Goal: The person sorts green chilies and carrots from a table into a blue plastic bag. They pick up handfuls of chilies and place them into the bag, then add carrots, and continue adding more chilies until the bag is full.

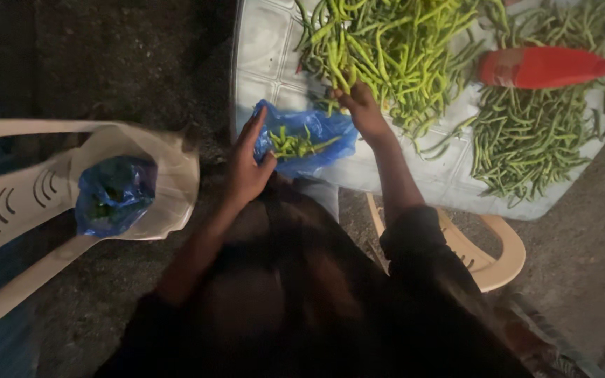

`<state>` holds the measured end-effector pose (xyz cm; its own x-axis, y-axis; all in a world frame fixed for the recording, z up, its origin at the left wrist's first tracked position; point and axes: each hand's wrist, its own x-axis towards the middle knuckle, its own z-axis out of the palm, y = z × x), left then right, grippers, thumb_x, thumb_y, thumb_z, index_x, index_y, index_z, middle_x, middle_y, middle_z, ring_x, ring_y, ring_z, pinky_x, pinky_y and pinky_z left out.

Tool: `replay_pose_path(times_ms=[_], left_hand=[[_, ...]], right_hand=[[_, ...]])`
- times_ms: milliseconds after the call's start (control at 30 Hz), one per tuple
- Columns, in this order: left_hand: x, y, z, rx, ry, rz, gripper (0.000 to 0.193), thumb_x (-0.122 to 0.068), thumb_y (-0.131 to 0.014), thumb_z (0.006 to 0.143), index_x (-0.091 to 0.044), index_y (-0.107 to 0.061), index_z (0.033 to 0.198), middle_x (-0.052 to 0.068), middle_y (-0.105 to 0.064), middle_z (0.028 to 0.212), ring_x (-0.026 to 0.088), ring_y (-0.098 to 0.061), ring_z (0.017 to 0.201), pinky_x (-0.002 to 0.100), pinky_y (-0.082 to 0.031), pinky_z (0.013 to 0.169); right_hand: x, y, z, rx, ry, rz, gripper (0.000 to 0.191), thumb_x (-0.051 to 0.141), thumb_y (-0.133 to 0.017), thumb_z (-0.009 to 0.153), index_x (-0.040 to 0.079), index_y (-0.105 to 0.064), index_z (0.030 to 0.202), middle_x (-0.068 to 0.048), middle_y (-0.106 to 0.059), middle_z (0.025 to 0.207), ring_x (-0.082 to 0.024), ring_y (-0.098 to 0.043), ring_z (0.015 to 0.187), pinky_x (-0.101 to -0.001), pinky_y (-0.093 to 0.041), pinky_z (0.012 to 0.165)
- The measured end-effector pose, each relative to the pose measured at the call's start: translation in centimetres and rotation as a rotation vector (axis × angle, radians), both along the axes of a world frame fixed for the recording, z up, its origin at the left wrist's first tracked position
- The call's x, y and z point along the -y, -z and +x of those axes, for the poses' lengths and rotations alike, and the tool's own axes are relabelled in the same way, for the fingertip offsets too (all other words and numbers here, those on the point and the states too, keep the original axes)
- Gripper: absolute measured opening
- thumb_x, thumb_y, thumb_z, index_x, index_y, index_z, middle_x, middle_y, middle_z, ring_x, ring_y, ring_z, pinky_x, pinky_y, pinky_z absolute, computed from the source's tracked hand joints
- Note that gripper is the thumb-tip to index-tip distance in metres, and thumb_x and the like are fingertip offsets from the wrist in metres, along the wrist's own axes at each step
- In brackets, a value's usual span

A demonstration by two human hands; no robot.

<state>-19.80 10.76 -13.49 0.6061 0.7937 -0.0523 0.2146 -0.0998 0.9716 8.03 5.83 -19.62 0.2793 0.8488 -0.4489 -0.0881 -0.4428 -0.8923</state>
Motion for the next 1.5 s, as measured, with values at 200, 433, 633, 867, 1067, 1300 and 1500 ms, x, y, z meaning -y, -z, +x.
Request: replay_pose_path(times_ms=[200, 433, 633, 867, 1067, 1300, 1500], left_hand=[[-0.5, -0.8, 0.7, -0.03, 0.016, 0.013, 0.077, 0.007, -0.062, 0.087, -0.005, -0.038, 0.16, 0.021, -0.045, 0.163, 0.033, -0.043, 0.154, 0.039, -0.035, 0.125], [-0.7, -0.6, 1.2, -0.026, 0.022, 0.03, 0.083, 0.006, -0.064, 0.086, -0.003, -0.031, 0.162, 0.023, -0.039, 0.165, 0.036, -0.038, 0.155, 0.042, -0.031, 0.127], [0.2, -1.0, -0.2, 0.01, 0.06, 0.138, 0.081, 0.007, -0.059, 0.092, -0.004, -0.025, 0.165, 0.023, -0.031, 0.17, 0.037, -0.033, 0.159, 0.042, -0.031, 0.129], [-1.4, -1.4, -1.7, -0.067, 0.111, 0.079, 0.074, 0.006, -0.058, 0.091, -0.006, -0.036, 0.16, 0.023, -0.043, 0.162, 0.037, -0.043, 0.152, 0.04, -0.04, 0.121], [-0.8, -1.0, -1.4, -0.183, 0.049, 0.053, 0.07, 0.001, -0.059, 0.092, -0.01, -0.04, 0.158, 0.02, -0.046, 0.16, 0.036, -0.05, 0.145, 0.039, -0.045, 0.115], [-0.7, 0.0, -1.0, -0.216, -0.044, 0.047, 0.072, 0.003, -0.061, 0.088, -0.01, -0.043, 0.157, 0.018, -0.049, 0.159, 0.034, -0.049, 0.146, 0.04, -0.043, 0.117], [-1.6, 0.8, 0.5, -0.192, -0.055, -0.079, 0.074, 0.003, -0.059, 0.087, -0.008, -0.039, 0.157, 0.021, -0.044, 0.16, 0.034, -0.044, 0.147, 0.039, -0.042, 0.116]], right_hand=[[1.2, -3.0, -0.7, -0.233, 0.094, 0.003, 0.027, 0.019, -0.062, 0.104, 0.002, -0.06, 0.125, -0.007, -0.067, 0.116, -0.018, -0.062, 0.111, -0.0317, -0.049, 0.1], [3.3, -2.6, -5.0, -0.505, 0.028, 0.139, 0.037, 0.012, -0.062, 0.1, 0.003, -0.058, 0.135, -0.009, -0.063, 0.127, -0.023, -0.058, 0.119, -0.0375, -0.046, 0.103], [5.9, 0.9, -9.1, 0.665, -0.775, 0.137, 0.037, 0.019, -0.071, 0.094, 0.005, -0.063, 0.126, -0.022, -0.059, 0.138, -0.039, -0.061, 0.127, -0.0456, -0.052, 0.099], [0.5, -2.6, -4.1, 0.748, -0.38, -0.21, 0.019, 0.023, -0.062, 0.1, 0.019, -0.075, 0.114, -0.01, -0.074, 0.112, -0.032, -0.072, 0.095, -0.0438, -0.055, 0.082], [-11.8, 0.2, 0.6, 1.319, -0.245, 0.394, 0.018, 0.02, -0.072, 0.08, 0.016, -0.072, 0.098, -0.016, -0.065, 0.099, -0.04, -0.065, 0.087, -0.0472, -0.054, 0.075], [-13.4, 1.4, 3.7, 1.003, -0.114, 0.097, 0.025, 0.022, -0.061, 0.101, 0.001, -0.063, 0.115, -0.025, -0.067, 0.105, -0.048, -0.065, 0.09, -0.0582, -0.051, 0.076], [-18.4, 2.9, 6.0, 1.086, -0.313, -0.211, 0.037, 0.042, -0.067, 0.091, 0.007, -0.068, 0.101, -0.025, -0.07, 0.092, -0.046, -0.068, 0.081, -0.057, -0.053, 0.068]])
